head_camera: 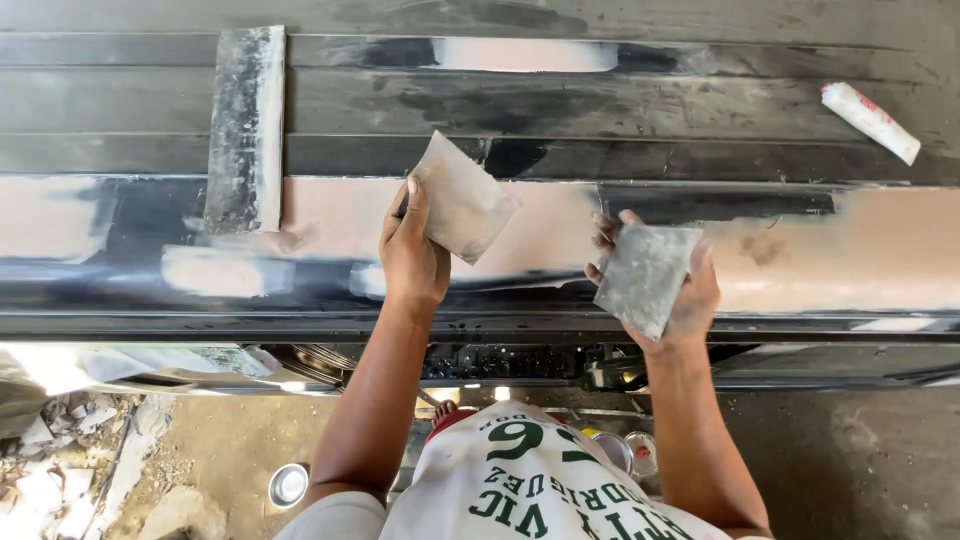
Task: The person applies a pinkish body filler to a black car hood using a large metal spreader and a smaller putty knife. They spread the filler over several areas and smooth the surface.
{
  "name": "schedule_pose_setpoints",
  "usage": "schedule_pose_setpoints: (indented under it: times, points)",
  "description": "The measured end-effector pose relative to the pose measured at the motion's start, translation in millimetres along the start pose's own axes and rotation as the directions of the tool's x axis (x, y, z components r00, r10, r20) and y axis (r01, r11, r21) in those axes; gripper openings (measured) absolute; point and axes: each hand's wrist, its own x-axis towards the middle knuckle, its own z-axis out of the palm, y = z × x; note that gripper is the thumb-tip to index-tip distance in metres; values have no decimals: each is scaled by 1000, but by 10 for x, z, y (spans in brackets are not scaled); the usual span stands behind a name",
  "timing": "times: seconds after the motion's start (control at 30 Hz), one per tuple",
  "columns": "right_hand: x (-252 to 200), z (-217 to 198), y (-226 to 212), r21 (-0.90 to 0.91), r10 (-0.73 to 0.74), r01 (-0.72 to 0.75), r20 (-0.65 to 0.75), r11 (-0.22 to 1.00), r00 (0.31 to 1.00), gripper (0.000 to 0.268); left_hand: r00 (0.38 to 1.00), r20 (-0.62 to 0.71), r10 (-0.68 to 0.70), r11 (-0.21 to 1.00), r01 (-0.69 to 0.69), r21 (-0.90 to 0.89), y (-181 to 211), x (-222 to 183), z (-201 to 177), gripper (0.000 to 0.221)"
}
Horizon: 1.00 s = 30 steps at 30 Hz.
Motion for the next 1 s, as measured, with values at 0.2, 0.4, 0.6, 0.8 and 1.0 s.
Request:
schedule_pose_setpoints:
  times: [0.2,0.4,0.6,0.8,1.0]
  points:
    - [-235,563,205,-768,-78,205,199,607,977,95,992,-84,-95,983,80,-168,-142,3,-41,46]
    - [-96,550,777,-698,-175,474,641,-537,747,29,989,-8,-148,974,145,-171,-145,-270,261,51]
    - [148,543,842,-577,-308,381,762,-723,569,39,982,131,-134,991,133,14,-418,-447,213,38]
    - [409,237,660,-660,-376,358,704,-661,603,32,988,94,-120,952,88,292,-246,-522,171,33]
    - [35,749,364,-836,-390,528,541,-150,745,32,892,-367,-263,961,276,-17,-130,-128,-123,39]
